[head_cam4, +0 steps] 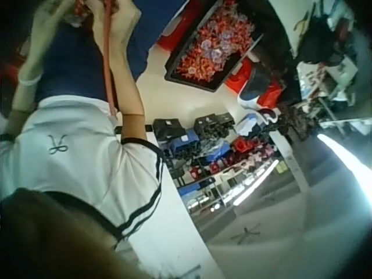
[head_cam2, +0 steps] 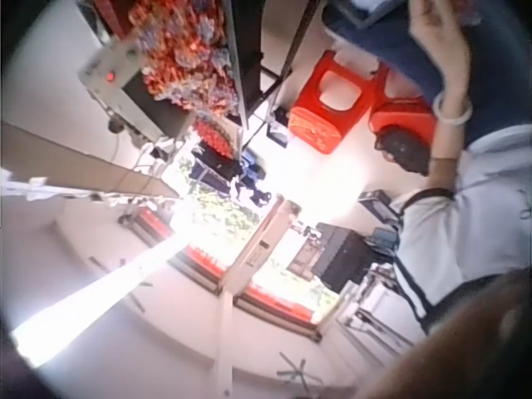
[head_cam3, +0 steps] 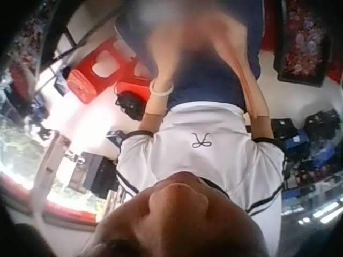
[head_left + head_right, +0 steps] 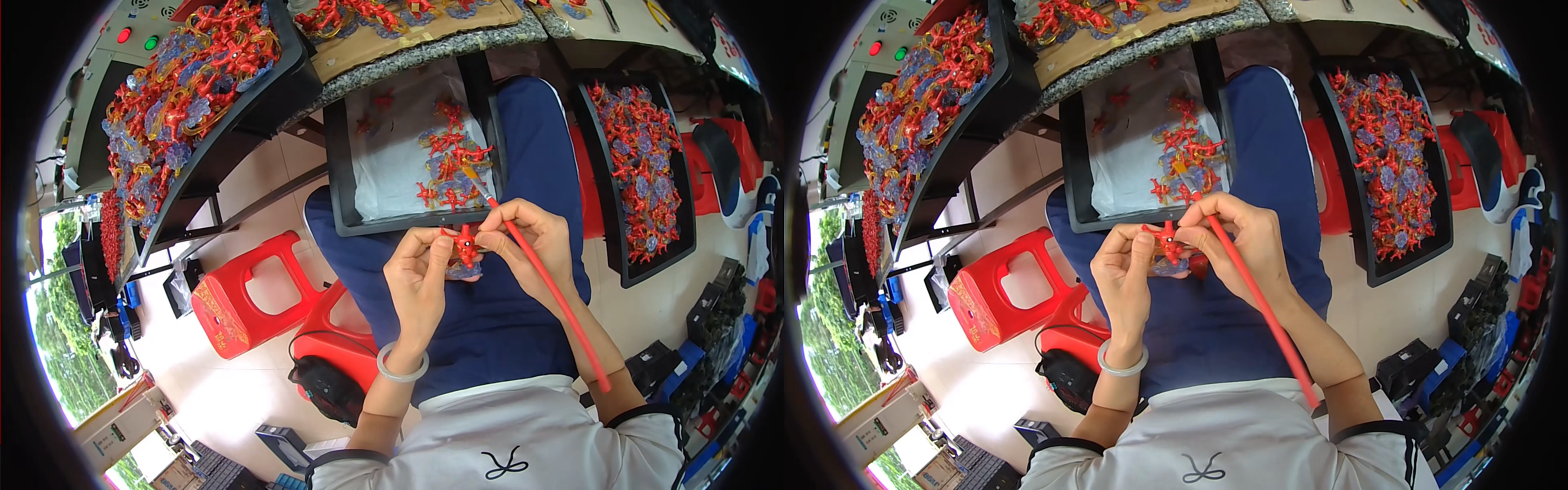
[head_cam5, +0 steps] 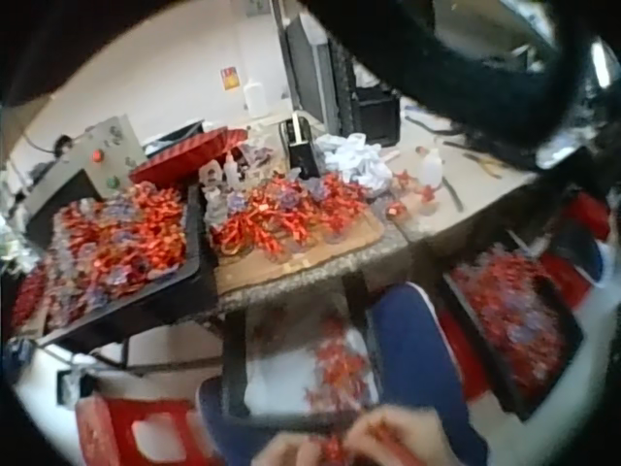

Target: Apply gold/yellow paint to small red plastic dragon toy figurines using a paintbrush.

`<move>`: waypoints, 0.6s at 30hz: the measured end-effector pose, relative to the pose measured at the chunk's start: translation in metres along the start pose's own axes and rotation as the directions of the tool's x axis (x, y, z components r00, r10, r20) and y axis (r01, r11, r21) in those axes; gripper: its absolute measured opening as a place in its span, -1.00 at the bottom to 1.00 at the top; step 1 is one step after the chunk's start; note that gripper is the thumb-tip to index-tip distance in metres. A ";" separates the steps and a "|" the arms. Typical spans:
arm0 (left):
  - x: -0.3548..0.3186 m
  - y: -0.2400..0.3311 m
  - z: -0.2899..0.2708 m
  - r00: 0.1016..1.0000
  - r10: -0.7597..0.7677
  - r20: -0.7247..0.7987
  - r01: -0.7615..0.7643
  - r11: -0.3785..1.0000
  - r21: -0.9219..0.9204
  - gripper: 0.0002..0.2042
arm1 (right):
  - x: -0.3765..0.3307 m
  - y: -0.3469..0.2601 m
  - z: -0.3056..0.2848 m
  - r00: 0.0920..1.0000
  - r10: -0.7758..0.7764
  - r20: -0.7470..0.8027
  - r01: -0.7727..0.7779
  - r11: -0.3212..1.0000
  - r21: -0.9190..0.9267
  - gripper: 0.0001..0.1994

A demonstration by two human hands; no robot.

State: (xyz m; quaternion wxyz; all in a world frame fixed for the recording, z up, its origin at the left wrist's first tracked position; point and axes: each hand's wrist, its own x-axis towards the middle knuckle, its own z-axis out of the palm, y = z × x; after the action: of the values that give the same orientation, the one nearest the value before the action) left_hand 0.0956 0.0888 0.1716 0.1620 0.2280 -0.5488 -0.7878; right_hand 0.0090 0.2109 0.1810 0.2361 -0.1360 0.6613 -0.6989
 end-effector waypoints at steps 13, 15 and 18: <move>0.000 -0.008 -0.009 0.970 -0.241 0.040 0.244 0.951 -0.189 -0.78 | 0.005 0.003 -0.005 0.962 0.261 0.085 -0.274 0.931 0.240 -0.85; 0.002 -0.010 -0.011 0.965 -0.252 0.070 0.262 0.936 -0.236 -0.76 | 0.005 0.004 -0.005 0.966 0.250 0.071 -0.260 0.932 0.252 -0.85; 0.008 -0.014 -0.011 0.949 -0.294 0.110 0.313 0.908 -0.277 -0.76 | 0.010 0.002 -0.008 0.972 0.227 0.051 -0.233 0.955 0.182 -0.84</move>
State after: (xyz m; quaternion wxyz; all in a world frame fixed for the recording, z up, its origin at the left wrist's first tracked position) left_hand 0.0944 0.0805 0.1537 0.0512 0.2583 -0.3895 -0.8826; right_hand -0.0027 0.2125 0.1768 0.3374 -0.0458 0.6005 -0.7235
